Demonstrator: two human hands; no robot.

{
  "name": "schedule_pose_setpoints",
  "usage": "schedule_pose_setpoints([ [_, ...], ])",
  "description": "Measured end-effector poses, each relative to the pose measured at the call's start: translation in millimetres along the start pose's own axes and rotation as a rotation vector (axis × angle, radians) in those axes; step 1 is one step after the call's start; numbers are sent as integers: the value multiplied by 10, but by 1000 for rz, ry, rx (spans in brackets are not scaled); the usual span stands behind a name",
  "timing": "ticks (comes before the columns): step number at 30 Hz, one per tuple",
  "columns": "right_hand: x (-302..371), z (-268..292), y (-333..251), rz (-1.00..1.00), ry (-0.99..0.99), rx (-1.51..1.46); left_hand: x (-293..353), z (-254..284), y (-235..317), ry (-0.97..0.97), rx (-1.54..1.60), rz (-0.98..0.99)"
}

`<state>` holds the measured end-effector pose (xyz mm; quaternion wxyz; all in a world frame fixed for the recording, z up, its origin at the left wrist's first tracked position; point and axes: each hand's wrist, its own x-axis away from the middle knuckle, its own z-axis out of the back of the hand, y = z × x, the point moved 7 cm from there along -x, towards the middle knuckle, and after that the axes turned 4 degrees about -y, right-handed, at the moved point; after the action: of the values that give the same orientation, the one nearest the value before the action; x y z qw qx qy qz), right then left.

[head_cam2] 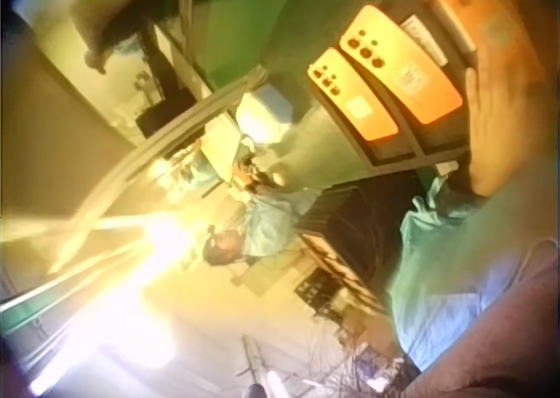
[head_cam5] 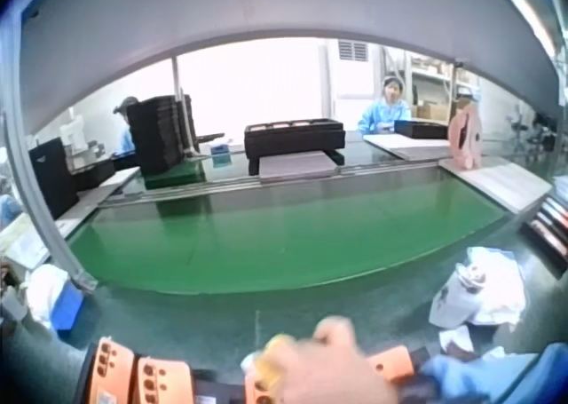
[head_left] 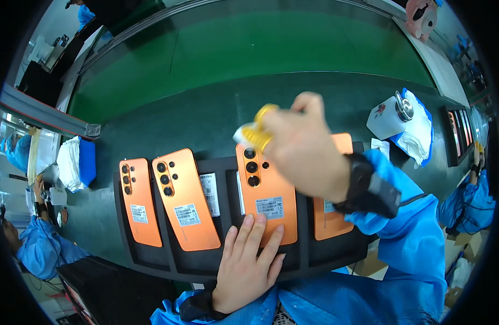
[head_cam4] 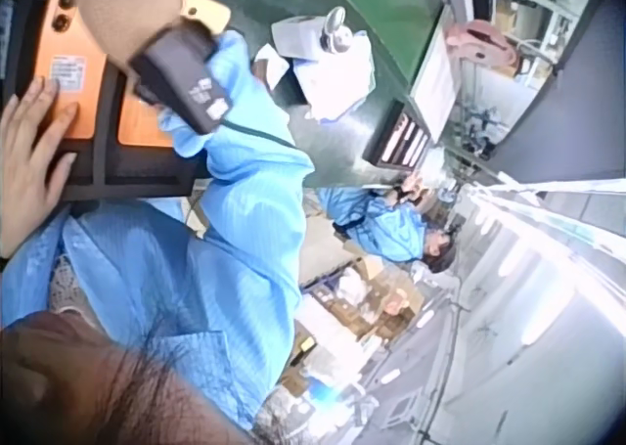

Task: The recorder is cleaning and inspecting the camera lenses of multiple orange mobile phones on an assembly line.

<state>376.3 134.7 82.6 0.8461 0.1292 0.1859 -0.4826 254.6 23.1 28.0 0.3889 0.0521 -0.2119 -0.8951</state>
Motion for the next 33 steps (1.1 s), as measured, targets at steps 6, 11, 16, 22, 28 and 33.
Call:
schedule_pose_setpoints([
  [6, 91, -99, -151, 44, -22, -78, 19, 22, -54, 22, 17, 30],
  [11, 323, 293, 177, -106, -112, 162, -14, 47, 33, 42, 28, -7],
  [16, 632, 1016, 815, -402, 77, 449, 46, 62, -60, 108, 67, 5],
  [22, 1252, 1188, 1400, -636, 51, 417, 269, 97, 126, 65, 166, -222],
  [28, 1356, 957, 1410, -605, -29, 479, 268, -55, 212, 3, 86, -340],
  [33, 1322, 1052, 1307, -587, -31, 519, 313, -115, 264, -32, 69, -406],
])
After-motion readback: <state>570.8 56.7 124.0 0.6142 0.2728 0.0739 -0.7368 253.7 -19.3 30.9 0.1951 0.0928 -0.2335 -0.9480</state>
